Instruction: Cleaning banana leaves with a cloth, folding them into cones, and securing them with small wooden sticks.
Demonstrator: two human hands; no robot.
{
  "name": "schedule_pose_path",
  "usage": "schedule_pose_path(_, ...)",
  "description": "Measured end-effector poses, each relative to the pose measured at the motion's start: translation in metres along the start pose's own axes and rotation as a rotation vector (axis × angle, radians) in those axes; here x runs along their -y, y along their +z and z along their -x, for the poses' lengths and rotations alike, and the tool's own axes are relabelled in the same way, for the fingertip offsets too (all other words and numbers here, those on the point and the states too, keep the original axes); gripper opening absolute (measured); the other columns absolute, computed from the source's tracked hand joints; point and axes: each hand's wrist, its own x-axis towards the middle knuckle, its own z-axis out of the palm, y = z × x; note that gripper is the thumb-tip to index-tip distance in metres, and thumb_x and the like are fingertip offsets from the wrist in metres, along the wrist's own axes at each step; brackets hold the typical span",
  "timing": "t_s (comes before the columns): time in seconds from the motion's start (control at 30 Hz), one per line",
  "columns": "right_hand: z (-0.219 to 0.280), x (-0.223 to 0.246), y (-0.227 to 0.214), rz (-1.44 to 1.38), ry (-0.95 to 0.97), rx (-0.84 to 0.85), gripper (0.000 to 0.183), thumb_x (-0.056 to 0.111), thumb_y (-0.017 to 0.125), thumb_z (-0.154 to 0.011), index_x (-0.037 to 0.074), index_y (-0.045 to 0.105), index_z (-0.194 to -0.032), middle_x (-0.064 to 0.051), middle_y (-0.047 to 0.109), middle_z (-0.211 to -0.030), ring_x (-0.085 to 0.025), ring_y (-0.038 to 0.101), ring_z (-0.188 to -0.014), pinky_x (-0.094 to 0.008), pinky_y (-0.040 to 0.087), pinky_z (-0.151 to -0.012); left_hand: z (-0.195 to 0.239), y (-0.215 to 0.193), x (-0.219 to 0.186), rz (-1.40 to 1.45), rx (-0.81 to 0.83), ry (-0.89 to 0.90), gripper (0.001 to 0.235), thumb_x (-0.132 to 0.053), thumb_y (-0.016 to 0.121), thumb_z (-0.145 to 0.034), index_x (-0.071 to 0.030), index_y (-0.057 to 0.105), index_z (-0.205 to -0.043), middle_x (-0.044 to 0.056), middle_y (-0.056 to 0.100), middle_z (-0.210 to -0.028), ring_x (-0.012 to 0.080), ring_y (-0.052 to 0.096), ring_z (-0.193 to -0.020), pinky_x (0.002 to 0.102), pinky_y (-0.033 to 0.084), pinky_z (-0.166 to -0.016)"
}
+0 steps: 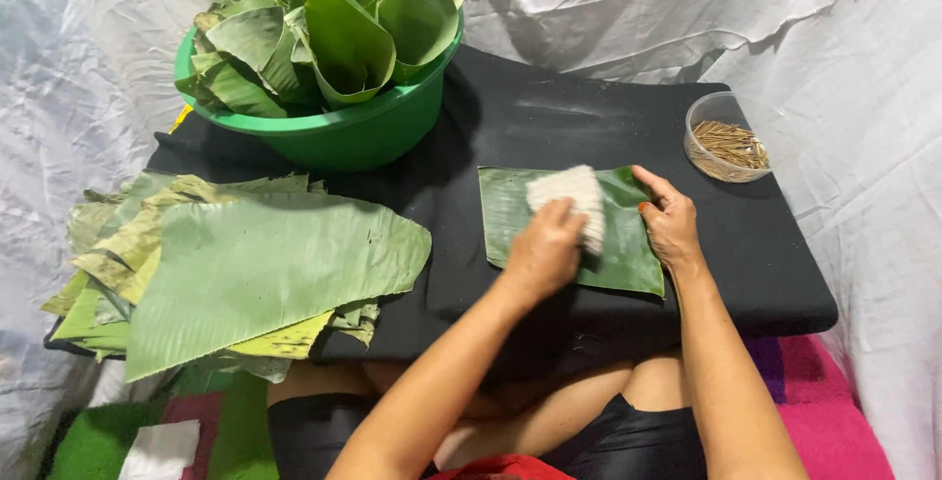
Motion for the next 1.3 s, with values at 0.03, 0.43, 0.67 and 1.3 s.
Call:
schedule_pose_path(0.03, 0.000, 0.000, 0.000, 0.002, 0.001, -0.002, 0.064, -0.010, 0.053, -0.080, 0.013, 0.070, -0.137, -0.012, 0.069, -0.128, -0.021, 0.054, -0.131, -0.042, 0.044, -0.109, 0.000, 0.003, -0.013, 0.003, 0.001, 0.002, 0.033, -0.002, 0.065, -0.076, -0.007, 0.069, -0.108, 0.021, 0.061, -0.124, 0.0453, 0.062, -0.119, 0.049, 0.060, -0.090)
schedule_pose_path(0.43, 0.000, 0.001, 0.000, 0.049, 0.017, -0.006, 0.063, -0.007, 0.054, -0.080, 0.017, 0.072, -0.137, -0.011, 0.070, -0.127, -0.025, 0.058, -0.128, -0.045, 0.047, -0.105, 0.032, -0.029, 0.007, 0.010, 0.170, -0.108, 0.019, -0.009, 0.064, -0.070, -0.014, 0.067, -0.088, 0.009, 0.061, -0.114, 0.0394, 0.064, -0.114, 0.047, 0.063, -0.078)
schedule_pose_path(0.67, 0.001, 0.000, 0.001, 0.052, -0.003, -0.011, 0.064, -0.008, 0.053, -0.079, 0.013, 0.072, -0.135, -0.011, 0.071, -0.124, -0.022, 0.059, -0.125, -0.044, 0.048, -0.103, 0.030, -0.033, 0.040, -0.122, 0.006, -0.149, 0.020, -0.011, 0.068, -0.070, -0.010, 0.068, -0.090, 0.011, 0.062, -0.119, 0.0384, 0.064, -0.116, 0.044, 0.061, -0.086)
schedule_pose_path(1.3, 0.001, 0.002, -0.001, 0.062, -0.020, 0.017, 0.063, -0.009, 0.052, -0.079, 0.012, 0.071, -0.135, -0.012, 0.069, -0.129, -0.024, 0.058, -0.130, -0.043, 0.044, -0.110, 0.023, -0.001, 0.092, -0.343, -0.165, 0.007, 0.020, -0.017, 0.060, -0.083, -0.022, 0.070, -0.100, 0.011, 0.065, -0.108, 0.0337, 0.068, -0.100, 0.046, 0.050, -0.086)
